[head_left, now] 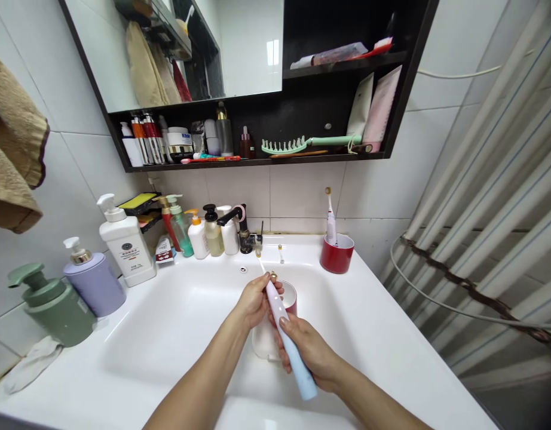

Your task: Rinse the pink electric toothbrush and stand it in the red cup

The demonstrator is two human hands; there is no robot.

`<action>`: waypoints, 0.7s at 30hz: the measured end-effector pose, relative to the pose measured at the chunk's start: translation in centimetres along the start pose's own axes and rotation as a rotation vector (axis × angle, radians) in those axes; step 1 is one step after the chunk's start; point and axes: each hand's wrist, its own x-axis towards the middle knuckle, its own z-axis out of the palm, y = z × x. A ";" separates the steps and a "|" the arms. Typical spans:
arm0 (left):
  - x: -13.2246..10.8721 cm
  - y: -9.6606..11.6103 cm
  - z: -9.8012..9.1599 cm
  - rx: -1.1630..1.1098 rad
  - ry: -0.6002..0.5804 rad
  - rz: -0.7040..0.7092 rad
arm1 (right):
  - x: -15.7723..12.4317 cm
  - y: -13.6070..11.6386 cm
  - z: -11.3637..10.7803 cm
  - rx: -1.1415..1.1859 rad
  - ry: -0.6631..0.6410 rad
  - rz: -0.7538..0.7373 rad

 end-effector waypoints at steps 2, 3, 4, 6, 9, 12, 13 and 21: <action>-0.1 0.1 0.1 -0.020 -0.024 0.005 | -0.1 -0.1 0.0 0.038 -0.058 0.006; -0.1 0.2 0.1 -0.010 -0.018 0.017 | 0.0 -0.3 0.0 0.038 -0.064 -0.011; -0.1 0.3 0.1 0.013 -0.003 0.037 | 0.1 -0.5 0.0 0.025 -0.056 -0.041; 0.1 0.3 0.0 0.105 0.051 0.109 | 0.6 -1.5 -0.1 -0.021 0.012 -0.136; 0.6 0.0 -0.7 0.401 0.128 0.307 | 2.2 -3.7 -0.7 -0.156 0.239 -0.328; 0.7 -0.9 -1.7 0.879 0.106 0.485 | 4.4 -5.5 -1.7 -0.280 0.407 -0.415; 0.7 -1.3 -2.0 1.040 0.072 0.528 | 5.1 -5.7 -2.1 -0.313 0.432 -0.417; 0.8 -3.5 -3.0 1.684 -0.157 0.624 | 7.9 -2.8 -4.1 -0.635 0.525 -0.348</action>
